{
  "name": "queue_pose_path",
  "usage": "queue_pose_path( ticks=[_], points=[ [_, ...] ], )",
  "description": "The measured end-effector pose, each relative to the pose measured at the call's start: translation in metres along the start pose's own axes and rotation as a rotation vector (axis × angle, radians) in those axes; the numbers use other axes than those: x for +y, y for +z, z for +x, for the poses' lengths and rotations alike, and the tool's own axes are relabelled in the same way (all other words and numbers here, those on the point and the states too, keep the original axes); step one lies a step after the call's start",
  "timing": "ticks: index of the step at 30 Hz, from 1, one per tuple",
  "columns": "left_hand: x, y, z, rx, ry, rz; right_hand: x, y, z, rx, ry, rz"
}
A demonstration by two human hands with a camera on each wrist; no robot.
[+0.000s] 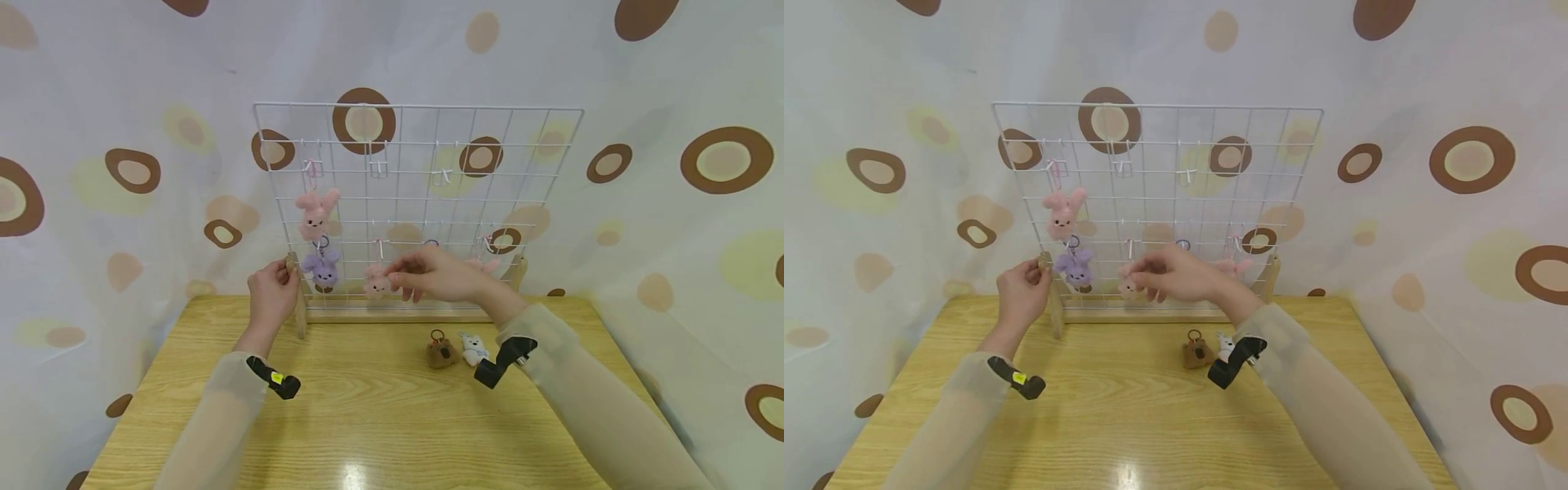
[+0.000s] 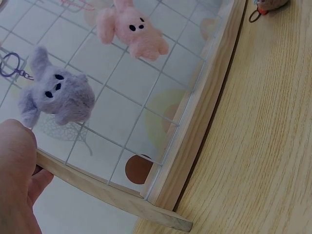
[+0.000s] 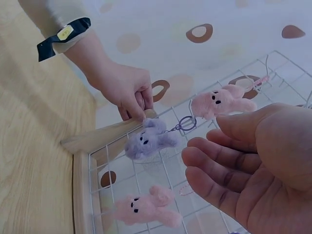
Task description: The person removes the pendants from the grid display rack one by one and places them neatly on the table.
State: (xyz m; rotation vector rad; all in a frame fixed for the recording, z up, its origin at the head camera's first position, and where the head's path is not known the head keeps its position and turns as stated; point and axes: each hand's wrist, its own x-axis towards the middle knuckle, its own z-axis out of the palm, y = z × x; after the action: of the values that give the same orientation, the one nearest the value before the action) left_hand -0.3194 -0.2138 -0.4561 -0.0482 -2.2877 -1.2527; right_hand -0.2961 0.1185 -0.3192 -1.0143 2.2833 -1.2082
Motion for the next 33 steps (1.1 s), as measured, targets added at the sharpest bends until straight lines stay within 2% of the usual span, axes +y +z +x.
queue_pose_path(
  ticks=[8,15,22,33],
  points=[
    [0.003,0.0,0.001,-0.008,-0.013,-0.005,-0.004,-0.006,0.021,0.056,-0.044,-0.011],
    [0.003,0.0,0.0,-0.002,-0.005,0.003,-0.008,-0.009,0.033,0.116,-0.004,0.005],
    [0.001,-0.001,-0.001,0.002,-0.003,0.01,-0.011,-0.009,0.049,0.159,-0.028,0.038],
    [0.002,-0.001,-0.001,0.004,0.004,0.004,-0.032,-0.009,0.071,0.205,-0.05,0.001]
  ],
)
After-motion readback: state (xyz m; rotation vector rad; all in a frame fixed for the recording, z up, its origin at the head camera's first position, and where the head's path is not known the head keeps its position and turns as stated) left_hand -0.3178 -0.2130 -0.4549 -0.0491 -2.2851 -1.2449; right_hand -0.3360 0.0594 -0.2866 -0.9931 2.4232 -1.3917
